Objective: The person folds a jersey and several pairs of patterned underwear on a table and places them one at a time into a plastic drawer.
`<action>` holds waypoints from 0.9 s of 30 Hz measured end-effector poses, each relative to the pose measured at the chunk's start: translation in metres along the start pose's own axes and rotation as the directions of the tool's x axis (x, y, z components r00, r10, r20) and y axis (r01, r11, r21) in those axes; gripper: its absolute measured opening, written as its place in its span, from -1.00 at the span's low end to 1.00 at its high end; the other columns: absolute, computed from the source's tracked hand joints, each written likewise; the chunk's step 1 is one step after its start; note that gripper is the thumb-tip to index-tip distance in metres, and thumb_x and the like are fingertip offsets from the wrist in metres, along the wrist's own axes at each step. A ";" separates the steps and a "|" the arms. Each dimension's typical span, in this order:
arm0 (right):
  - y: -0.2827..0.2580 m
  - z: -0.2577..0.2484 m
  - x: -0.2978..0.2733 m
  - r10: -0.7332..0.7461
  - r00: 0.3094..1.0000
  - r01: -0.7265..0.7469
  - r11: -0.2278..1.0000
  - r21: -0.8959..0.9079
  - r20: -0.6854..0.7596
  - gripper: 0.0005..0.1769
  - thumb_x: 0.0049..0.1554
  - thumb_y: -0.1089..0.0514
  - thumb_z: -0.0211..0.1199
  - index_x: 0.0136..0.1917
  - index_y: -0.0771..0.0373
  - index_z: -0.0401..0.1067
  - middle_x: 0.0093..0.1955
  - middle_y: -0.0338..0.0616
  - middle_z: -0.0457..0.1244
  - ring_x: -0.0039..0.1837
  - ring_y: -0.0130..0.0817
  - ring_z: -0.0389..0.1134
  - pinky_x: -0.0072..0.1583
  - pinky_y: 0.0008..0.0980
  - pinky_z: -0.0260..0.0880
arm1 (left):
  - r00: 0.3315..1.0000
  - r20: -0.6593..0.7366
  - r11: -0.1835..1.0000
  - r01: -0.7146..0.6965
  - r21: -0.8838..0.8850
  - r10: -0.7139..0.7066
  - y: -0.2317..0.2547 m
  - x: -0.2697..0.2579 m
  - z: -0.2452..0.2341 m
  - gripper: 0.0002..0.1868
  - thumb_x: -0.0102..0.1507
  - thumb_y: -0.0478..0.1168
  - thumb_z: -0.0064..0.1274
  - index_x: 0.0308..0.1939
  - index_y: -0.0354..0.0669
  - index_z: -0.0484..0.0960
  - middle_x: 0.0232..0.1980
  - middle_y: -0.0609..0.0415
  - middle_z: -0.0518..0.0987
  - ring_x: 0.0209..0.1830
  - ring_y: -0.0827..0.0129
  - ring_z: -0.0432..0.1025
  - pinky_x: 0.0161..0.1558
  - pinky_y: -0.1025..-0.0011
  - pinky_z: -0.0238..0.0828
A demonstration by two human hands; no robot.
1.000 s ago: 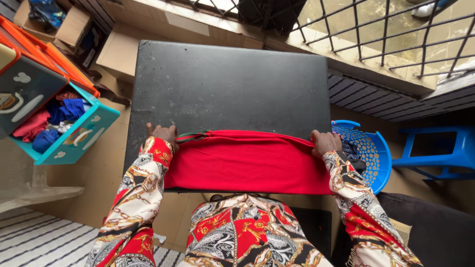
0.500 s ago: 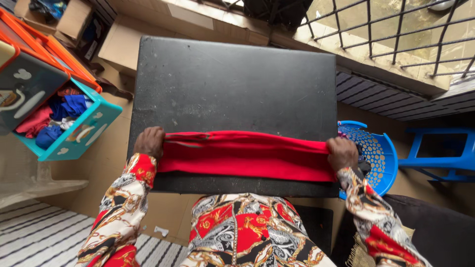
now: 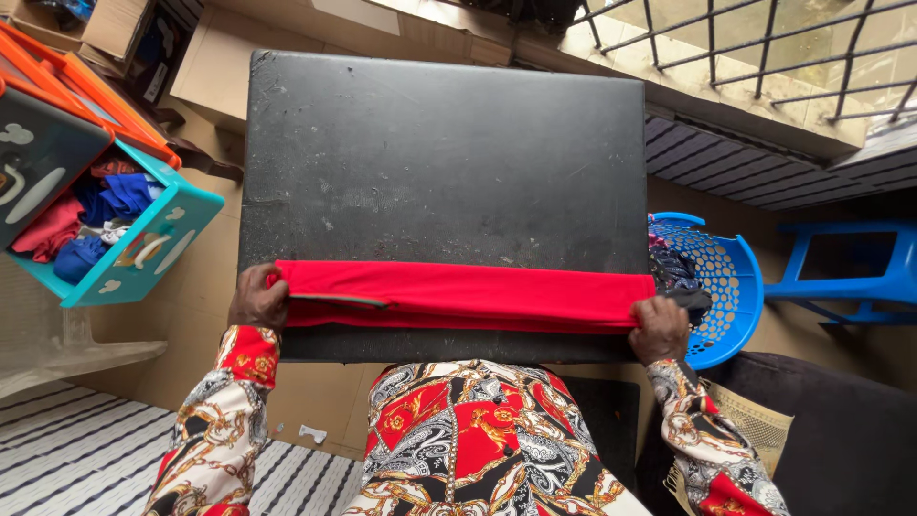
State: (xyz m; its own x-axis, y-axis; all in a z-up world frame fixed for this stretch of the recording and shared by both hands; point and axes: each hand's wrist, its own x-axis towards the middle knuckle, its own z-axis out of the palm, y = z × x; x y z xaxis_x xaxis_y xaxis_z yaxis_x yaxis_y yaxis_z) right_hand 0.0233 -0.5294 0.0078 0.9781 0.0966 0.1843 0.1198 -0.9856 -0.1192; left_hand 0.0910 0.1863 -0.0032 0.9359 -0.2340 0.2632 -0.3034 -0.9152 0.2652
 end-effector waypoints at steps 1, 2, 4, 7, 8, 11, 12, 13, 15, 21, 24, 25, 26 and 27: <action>-0.001 0.004 -0.006 0.006 1.000 -0.005 0.999 -0.037 0.017 -0.69 -0.22 0.32 0.30 -0.17 0.04 0.44 -0.14 -0.24 0.22 0.01 -0.18 0.26 0.04 -0.14 0.21 | 0.999 0.026 0.999 0.032 0.009 -0.033 0.003 -0.003 -0.003 -0.86 0.05 -0.38 0.22 -0.39 -0.13 0.56 0.13 0.00 0.53 0.25 -0.01 0.41 0.16 0.12 0.43; -0.004 0.010 -0.011 0.012 0.999 -0.009 0.997 -0.074 0.033 -0.69 -0.20 0.30 0.32 -0.16 0.01 0.45 -0.12 -0.25 0.23 0.03 -0.18 0.27 0.06 -0.14 0.21 | 0.998 0.026 0.999 0.051 0.014 -0.052 0.007 -0.004 -0.004 -0.86 0.04 -0.37 0.22 -0.38 -0.11 0.59 0.12 0.00 0.53 0.24 -0.01 0.41 0.13 0.11 0.42; -0.008 0.013 -0.020 0.045 0.998 -0.039 0.991 -0.129 0.040 -0.68 -0.12 0.27 0.32 -0.09 -0.04 0.48 -0.05 -0.27 0.24 0.11 -0.19 0.27 0.10 -0.15 0.22 | 0.995 0.032 0.995 0.094 0.020 -0.095 0.021 -0.010 -0.009 -0.85 0.01 -0.35 0.22 -0.36 -0.08 0.64 0.12 0.01 0.54 0.23 -0.02 0.41 0.07 0.08 0.40; -0.030 0.001 -0.008 0.111 0.993 -0.102 0.974 -0.204 0.030 -0.65 -0.05 0.25 0.33 0.01 -0.08 0.52 0.08 -0.28 0.25 0.25 -0.21 0.26 0.18 -0.13 0.23 | 0.993 0.035 0.990 0.105 0.094 -0.108 0.047 -0.005 -0.023 -0.82 0.02 -0.38 0.16 -0.32 -0.09 0.63 0.17 -0.01 0.53 0.32 0.02 0.40 0.17 0.10 0.39; -0.040 -0.010 0.001 0.131 0.990 -0.114 0.963 -0.246 0.055 -0.63 -0.12 0.23 0.35 -0.01 -0.07 0.53 0.10 -0.24 0.26 0.28 -0.18 0.26 0.19 -0.07 0.22 | 0.991 0.041 0.978 0.117 0.171 -0.125 0.059 -0.001 -0.027 -0.75 -0.10 -0.34 0.17 -0.32 -0.11 0.64 0.17 -0.06 0.52 0.33 -0.02 0.37 0.19 0.05 0.35; -0.087 -0.046 0.023 0.122 0.990 -0.107 0.977 -0.182 0.074 -0.48 -0.29 0.24 0.36 0.02 0.04 0.54 0.24 -0.14 0.26 0.36 -0.10 0.22 0.20 0.05 0.19 | 0.991 0.005 0.979 0.130 0.157 -0.132 0.101 0.012 -0.026 -0.60 -0.27 -0.27 0.13 -0.32 -0.15 0.60 0.20 -0.15 0.48 0.42 -0.08 0.28 0.31 -0.05 0.23; -0.107 -0.051 0.029 0.105 0.992 -0.095 0.987 -0.128 0.072 -0.41 -0.34 0.25 0.35 0.04 0.09 0.54 0.30 -0.10 0.25 0.38 -0.07 0.21 0.20 0.09 0.17 | 0.992 -0.040 0.993 0.116 -0.011 -0.116 0.114 0.020 -0.020 -0.64 -0.22 -0.30 0.07 -0.32 -0.14 0.54 0.25 -0.13 0.46 0.50 -0.07 0.24 0.38 -0.04 0.20; -0.125 -0.054 0.035 0.040 0.992 -0.044 0.999 0.028 0.117 -0.36 -0.30 0.28 0.31 0.13 0.10 0.51 0.37 -0.07 0.22 0.43 -0.04 0.19 0.30 0.06 0.16 | 0.998 -0.059 0.997 0.029 -0.065 -0.033 0.131 0.027 -0.011 -0.58 -0.13 -0.28 0.10 -0.17 -0.15 0.54 0.34 -0.12 0.41 0.57 -0.08 0.17 0.45 -0.09 0.15; -0.162 -0.049 0.042 -0.120 0.976 0.075 0.969 0.237 0.183 -0.25 -0.20 0.21 0.34 0.31 0.12 0.39 0.51 -0.02 0.13 0.54 0.04 0.09 0.44 0.08 0.05 | 0.999 0.031 0.990 -0.024 -0.139 0.029 0.173 0.041 0.008 -0.40 -0.02 -0.16 0.21 0.12 -0.15 0.52 0.47 -0.17 0.28 0.63 -0.13 0.01 0.46 -0.20 0.02; -0.228 0.020 0.046 -0.364 0.791 0.313 0.931 0.187 0.491 -0.04 0.24 -0.36 0.00 0.66 0.11 -0.28 0.74 -0.12 -0.37 0.72 -0.14 -0.48 0.59 0.06 -0.51 | 0.823 0.566 0.997 -0.072 0.033 0.041 0.290 0.048 0.056 0.02 0.18 0.27 0.19 0.59 0.12 0.04 0.69 -0.08 -0.35 0.66 -0.08 -0.58 0.37 -0.54 -0.48; -0.202 0.037 0.034 -0.347 0.833 0.343 0.935 0.090 0.430 -0.14 0.25 -0.43 -0.18 0.67 -0.09 -0.24 0.74 -0.24 -0.41 0.70 -0.25 -0.53 0.57 0.04 -0.58 | 0.803 0.589 0.996 0.047 0.080 -0.086 0.291 0.033 0.063 -0.05 0.21 0.39 0.01 0.58 0.46 -0.07 0.68 0.14 -0.48 0.62 -0.09 -0.69 0.29 -0.67 -0.61; -0.189 0.039 0.031 -0.336 0.867 0.334 0.940 0.071 0.369 -0.15 0.25 -0.42 -0.17 0.66 -0.10 -0.22 0.73 -0.24 -0.40 0.70 -0.24 -0.51 0.57 0.04 -0.57 | 0.796 0.587 0.989 0.091 0.121 -0.145 0.287 0.028 0.065 -0.03 0.20 0.44 -0.05 0.60 0.46 -0.10 0.68 0.16 -0.48 0.63 -0.12 -0.68 0.30 -0.67 -0.63; -0.172 0.040 0.029 -0.324 0.895 0.324 0.945 0.054 0.306 -0.16 0.24 -0.41 -0.16 0.65 -0.11 -0.20 0.73 -0.24 -0.38 0.70 -0.24 -0.49 0.57 0.04 -0.55 | 0.787 0.583 0.978 0.133 0.161 -0.203 0.277 0.022 0.066 -0.01 0.20 0.49 -0.12 0.62 0.46 -0.14 0.69 0.17 -0.49 0.64 -0.15 -0.67 0.31 -0.66 -0.65; -0.156 0.039 0.023 -0.309 0.920 0.309 0.950 0.038 0.243 -0.17 0.24 -0.40 -0.15 0.65 -0.12 -0.18 0.72 -0.25 -0.37 0.70 -0.23 -0.47 0.57 0.04 -0.54 | 0.773 0.580 0.964 0.173 0.200 -0.259 0.266 0.014 0.067 0.01 0.20 0.54 -0.18 0.64 0.46 -0.17 0.70 0.19 -0.49 0.65 -0.19 -0.65 0.32 -0.66 -0.67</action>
State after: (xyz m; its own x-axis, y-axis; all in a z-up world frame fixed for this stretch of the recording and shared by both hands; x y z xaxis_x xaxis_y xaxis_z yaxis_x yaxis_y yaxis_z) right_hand 0.0341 -0.3684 -0.0074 0.9039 0.4266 -0.0310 0.4224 -0.9016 -0.0930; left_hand 0.0351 -0.0820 0.0085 0.9053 -0.1342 -0.4029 -0.0949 -0.9887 0.1160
